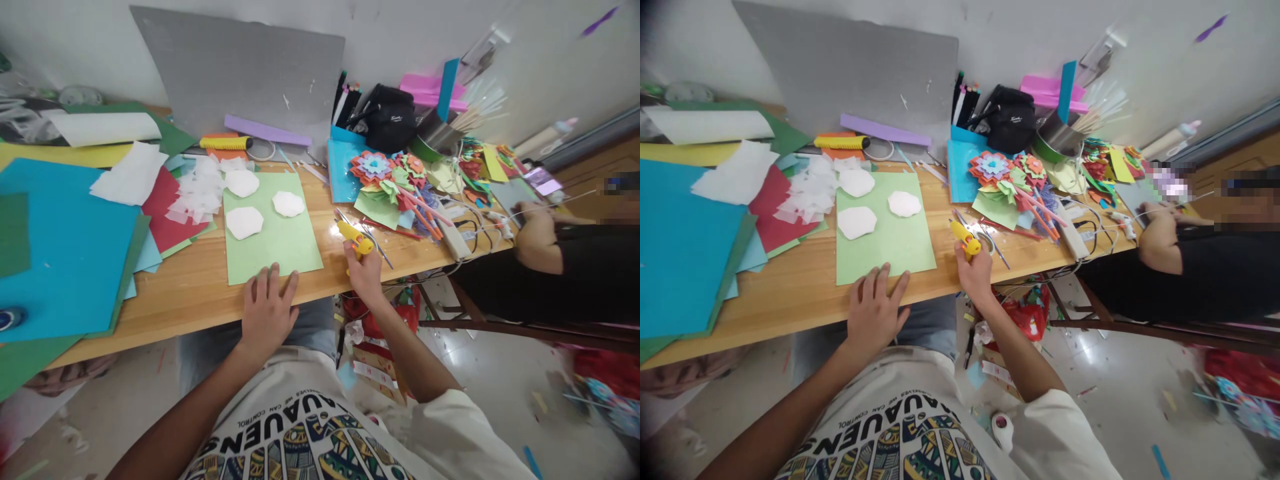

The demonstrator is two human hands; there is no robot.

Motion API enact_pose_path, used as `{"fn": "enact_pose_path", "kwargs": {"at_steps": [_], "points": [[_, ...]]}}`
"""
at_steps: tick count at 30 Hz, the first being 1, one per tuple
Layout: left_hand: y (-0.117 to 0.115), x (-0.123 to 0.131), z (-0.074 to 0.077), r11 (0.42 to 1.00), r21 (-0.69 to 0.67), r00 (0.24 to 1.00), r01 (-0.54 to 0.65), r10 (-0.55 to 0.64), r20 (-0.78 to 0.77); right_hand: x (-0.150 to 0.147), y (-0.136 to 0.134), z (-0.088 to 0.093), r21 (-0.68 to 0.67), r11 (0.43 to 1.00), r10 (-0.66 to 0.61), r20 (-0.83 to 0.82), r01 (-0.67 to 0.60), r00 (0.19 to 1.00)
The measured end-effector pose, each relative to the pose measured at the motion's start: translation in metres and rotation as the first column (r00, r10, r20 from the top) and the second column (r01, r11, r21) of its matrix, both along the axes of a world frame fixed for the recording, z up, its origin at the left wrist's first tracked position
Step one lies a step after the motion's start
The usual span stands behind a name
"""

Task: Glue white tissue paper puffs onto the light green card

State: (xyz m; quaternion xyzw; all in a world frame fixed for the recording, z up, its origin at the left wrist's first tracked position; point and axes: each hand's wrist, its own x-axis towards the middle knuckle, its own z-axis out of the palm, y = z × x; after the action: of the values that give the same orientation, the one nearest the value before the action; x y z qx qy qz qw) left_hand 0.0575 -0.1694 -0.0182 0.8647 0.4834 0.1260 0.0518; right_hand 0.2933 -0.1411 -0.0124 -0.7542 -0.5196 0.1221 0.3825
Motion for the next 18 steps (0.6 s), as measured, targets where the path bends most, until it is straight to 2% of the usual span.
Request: {"fn": "enact_pose_path", "kwargs": {"at_steps": [3,6,10,18], "points": [[-0.001,0.000,0.000,1.000,0.006,1.000,0.005,-0.005,0.005,-0.002,0.009,-0.006,0.006,0.993,-0.117,0.197,0.118,0.974],[-0.001,-0.002,0.002,0.999,0.018,1.000,0.026,-0.026,-0.009,-0.006,0.015,-0.006,-0.061,0.985,-0.136,0.282,0.159,0.950],[0.000,-0.007,0.004,0.999,0.016,0.999,0.047,-0.047,-0.016,-0.006,0.015,-0.004,-0.112,0.982,-0.115,0.291,0.153,0.950],[0.004,-0.019,-0.001,0.996,0.026,0.996,0.090,-0.091,0.024,0.006,0.000,-0.003,-0.047,0.993,-0.101,0.202,0.112,0.974]]}}
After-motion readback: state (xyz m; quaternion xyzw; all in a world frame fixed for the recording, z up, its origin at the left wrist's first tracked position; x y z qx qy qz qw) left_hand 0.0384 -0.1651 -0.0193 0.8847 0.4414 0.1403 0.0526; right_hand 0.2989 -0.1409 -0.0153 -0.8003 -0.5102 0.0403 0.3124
